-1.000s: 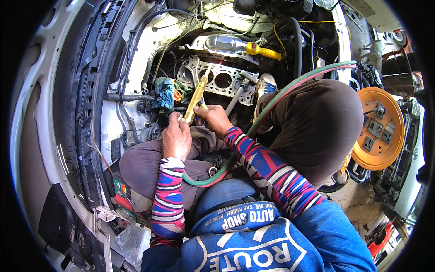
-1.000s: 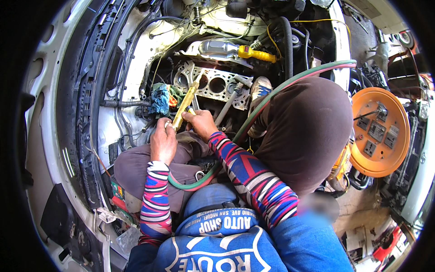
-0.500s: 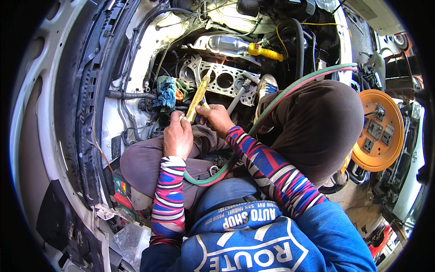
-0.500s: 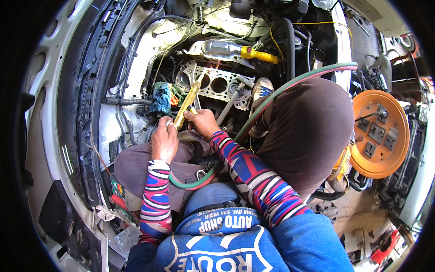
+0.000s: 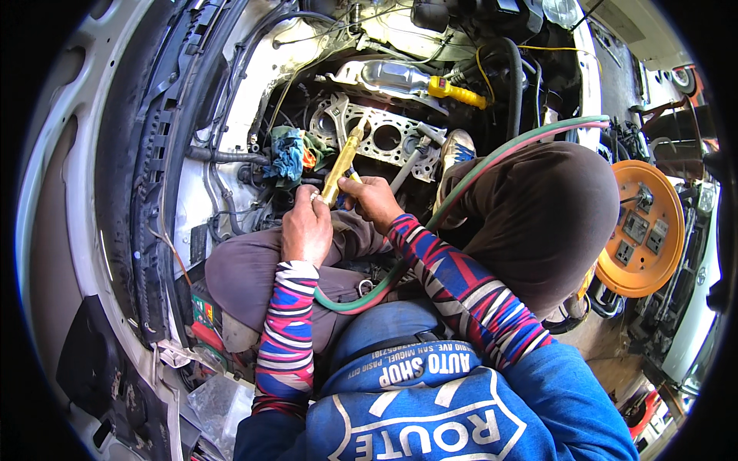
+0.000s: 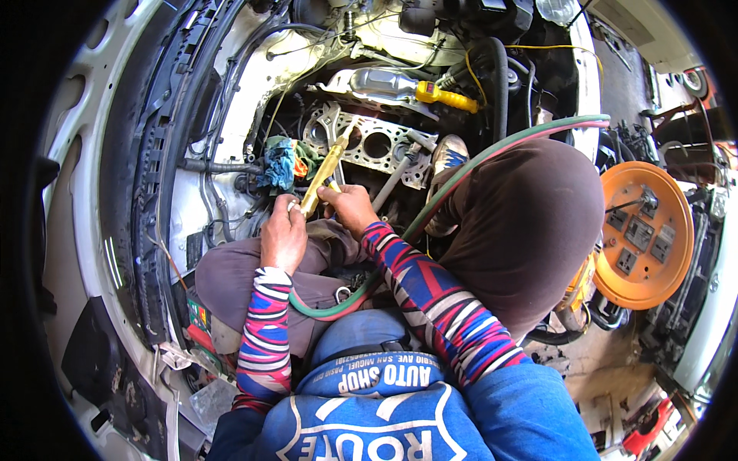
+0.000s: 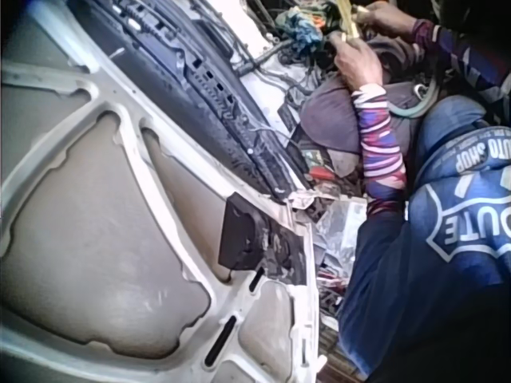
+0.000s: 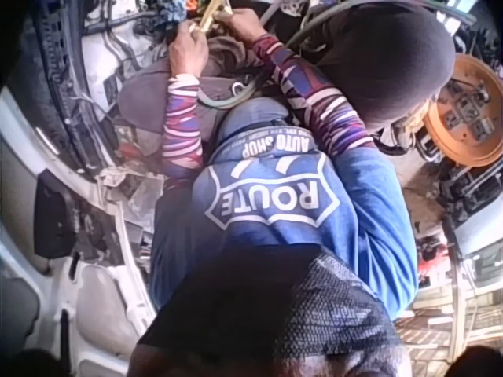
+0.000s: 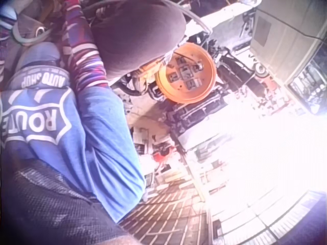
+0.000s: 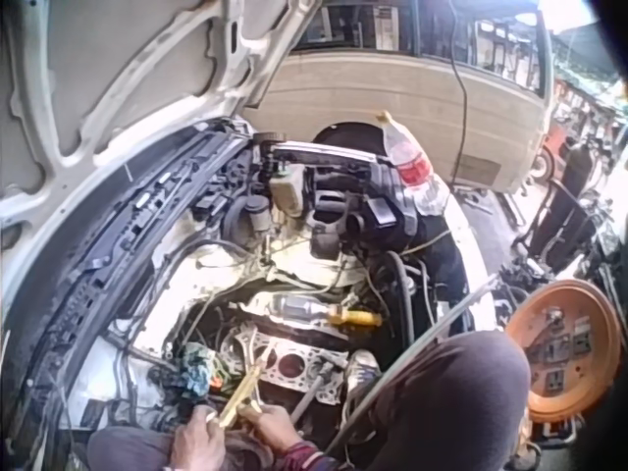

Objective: The person works on a car engine with the hood open, using a wrench to loosen bolts on the engine block and then applying a blowtorch to heat specific areas. The person handles engine components and tools while seated in the engine bay.

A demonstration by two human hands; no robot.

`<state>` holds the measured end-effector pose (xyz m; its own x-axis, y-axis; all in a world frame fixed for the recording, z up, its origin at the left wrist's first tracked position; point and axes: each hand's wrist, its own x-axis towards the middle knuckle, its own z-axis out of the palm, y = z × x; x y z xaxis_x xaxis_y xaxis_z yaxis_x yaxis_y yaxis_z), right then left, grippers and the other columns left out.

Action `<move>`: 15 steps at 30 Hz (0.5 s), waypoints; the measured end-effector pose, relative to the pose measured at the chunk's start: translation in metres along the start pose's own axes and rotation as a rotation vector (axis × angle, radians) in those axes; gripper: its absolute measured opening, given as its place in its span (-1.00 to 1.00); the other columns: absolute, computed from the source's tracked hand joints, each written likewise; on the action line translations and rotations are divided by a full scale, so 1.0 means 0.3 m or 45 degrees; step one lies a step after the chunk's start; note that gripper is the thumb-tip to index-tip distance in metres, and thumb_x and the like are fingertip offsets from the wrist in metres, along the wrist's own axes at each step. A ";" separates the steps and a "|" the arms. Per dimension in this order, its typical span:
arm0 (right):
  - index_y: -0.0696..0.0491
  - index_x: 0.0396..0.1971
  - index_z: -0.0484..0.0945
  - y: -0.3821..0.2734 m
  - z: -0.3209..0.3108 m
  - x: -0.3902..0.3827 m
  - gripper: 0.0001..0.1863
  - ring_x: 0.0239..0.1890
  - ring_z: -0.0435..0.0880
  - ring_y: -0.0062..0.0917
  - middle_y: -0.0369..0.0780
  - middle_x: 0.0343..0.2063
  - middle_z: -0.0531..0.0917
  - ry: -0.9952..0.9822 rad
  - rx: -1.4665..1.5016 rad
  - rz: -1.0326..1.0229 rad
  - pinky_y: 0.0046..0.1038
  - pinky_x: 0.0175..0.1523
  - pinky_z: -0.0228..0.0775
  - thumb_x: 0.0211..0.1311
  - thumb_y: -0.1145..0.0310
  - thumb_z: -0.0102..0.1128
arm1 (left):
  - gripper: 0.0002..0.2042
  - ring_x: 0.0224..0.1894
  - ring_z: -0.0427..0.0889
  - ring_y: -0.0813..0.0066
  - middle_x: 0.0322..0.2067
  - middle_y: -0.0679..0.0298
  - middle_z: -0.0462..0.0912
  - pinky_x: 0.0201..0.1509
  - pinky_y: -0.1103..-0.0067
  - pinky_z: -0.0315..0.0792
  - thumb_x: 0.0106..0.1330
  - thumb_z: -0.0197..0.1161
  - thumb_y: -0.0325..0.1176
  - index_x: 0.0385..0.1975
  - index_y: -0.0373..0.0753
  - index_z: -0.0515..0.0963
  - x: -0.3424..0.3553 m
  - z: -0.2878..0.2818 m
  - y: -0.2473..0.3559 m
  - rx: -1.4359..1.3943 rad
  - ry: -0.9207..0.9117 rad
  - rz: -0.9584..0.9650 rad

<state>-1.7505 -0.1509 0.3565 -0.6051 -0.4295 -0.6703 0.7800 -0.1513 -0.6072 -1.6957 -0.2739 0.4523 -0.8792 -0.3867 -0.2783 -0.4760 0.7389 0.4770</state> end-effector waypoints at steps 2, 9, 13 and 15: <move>0.19 -0.45 0.67 -0.001 0.000 0.000 -0.66 -0.76 0.35 -0.71 -0.27 -0.70 0.60 -0.003 -0.012 0.000 -0.58 -0.63 0.06 0.23 0.15 0.32 | -0.77 -0.17 0.60 -0.29 -0.29 -0.20 0.65 -0.11 0.04 0.44 0.44 -0.04 -0.29 -0.05 -0.22 0.47 0.000 0.000 -0.001 -0.003 0.003 0.004; 0.18 -0.45 0.66 0.001 -0.002 0.002 -0.65 -0.75 0.35 -0.70 -0.28 -0.71 0.59 -0.008 -0.035 -0.007 -0.58 -0.62 0.07 0.23 0.14 0.31 | -0.78 -0.17 0.60 -0.29 -0.28 -0.19 0.64 -0.13 0.04 0.45 0.44 -0.04 -0.30 -0.06 -0.22 0.47 -0.001 0.004 -0.008 -0.020 -0.003 -0.003; 0.18 -0.45 0.66 0.002 -0.001 0.002 -0.64 -0.75 0.35 -0.70 -0.28 -0.71 0.59 0.003 -0.035 0.017 -0.58 -0.62 0.07 0.23 0.13 0.31 | -0.79 -0.26 0.62 -0.30 -0.38 -0.22 0.65 -0.21 0.00 0.47 0.44 -0.01 -0.29 -0.06 -0.22 0.45 0.003 0.009 -0.016 0.003 0.046 0.063; 0.18 -0.44 0.66 0.002 0.000 0.002 -0.64 -0.75 0.35 -0.70 -0.28 -0.71 0.60 -0.012 -0.024 -0.002 -0.58 -0.62 0.07 0.23 0.13 0.32 | -0.79 -0.26 0.62 -0.30 -0.38 -0.22 0.65 -0.21 -0.01 0.47 0.44 -0.01 -0.28 -0.06 -0.21 0.45 0.002 0.008 -0.016 0.007 0.046 0.063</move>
<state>-1.7504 -0.1514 0.3557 -0.6047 -0.4380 -0.6652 0.7759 -0.1352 -0.6162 -1.6939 -0.2763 0.4478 -0.9020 -0.3688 -0.2244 -0.4316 0.7606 0.4851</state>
